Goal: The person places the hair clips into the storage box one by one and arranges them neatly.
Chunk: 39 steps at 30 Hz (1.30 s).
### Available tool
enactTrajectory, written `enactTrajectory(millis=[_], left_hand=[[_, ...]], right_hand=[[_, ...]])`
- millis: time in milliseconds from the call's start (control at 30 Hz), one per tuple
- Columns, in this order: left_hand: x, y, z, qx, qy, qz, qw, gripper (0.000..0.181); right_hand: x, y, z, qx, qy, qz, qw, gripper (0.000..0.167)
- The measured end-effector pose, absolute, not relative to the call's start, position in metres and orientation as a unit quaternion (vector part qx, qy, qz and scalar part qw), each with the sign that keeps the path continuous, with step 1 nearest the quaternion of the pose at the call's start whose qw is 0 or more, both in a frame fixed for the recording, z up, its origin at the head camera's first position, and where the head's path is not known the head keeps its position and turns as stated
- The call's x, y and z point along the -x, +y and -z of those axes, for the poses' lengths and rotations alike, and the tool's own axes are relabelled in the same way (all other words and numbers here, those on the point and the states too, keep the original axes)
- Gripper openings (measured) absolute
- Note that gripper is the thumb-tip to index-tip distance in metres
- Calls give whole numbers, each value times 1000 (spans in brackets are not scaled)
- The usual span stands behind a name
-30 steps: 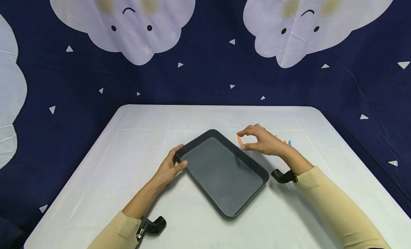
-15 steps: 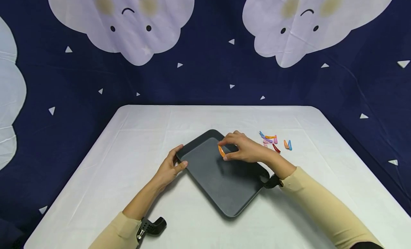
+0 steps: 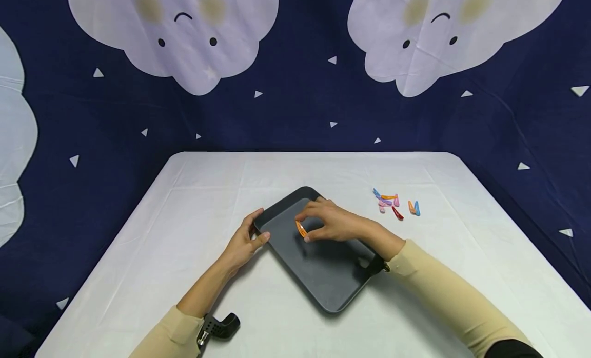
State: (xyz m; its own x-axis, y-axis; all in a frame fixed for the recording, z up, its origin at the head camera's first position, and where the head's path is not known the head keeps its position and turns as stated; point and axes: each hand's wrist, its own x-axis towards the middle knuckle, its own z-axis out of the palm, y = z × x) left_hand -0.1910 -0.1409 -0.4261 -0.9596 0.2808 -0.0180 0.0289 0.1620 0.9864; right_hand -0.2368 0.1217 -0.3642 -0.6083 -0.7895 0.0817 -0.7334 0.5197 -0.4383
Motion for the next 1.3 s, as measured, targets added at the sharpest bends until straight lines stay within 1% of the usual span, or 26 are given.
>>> enactTrajectory(millis=[500, 900, 1300], left_hand=[[191, -141, 429, -98, 759, -637, 90, 66], [190, -140, 427, -100, 763, -632, 96, 66], [190, -140, 425, -100, 760, -635, 93, 66]], right_hand=[[230, 104, 373, 444, 863, 216, 109, 49], [224, 95, 384, 462, 859, 196, 101, 46], [221, 86, 389, 472, 855, 174, 123, 49]])
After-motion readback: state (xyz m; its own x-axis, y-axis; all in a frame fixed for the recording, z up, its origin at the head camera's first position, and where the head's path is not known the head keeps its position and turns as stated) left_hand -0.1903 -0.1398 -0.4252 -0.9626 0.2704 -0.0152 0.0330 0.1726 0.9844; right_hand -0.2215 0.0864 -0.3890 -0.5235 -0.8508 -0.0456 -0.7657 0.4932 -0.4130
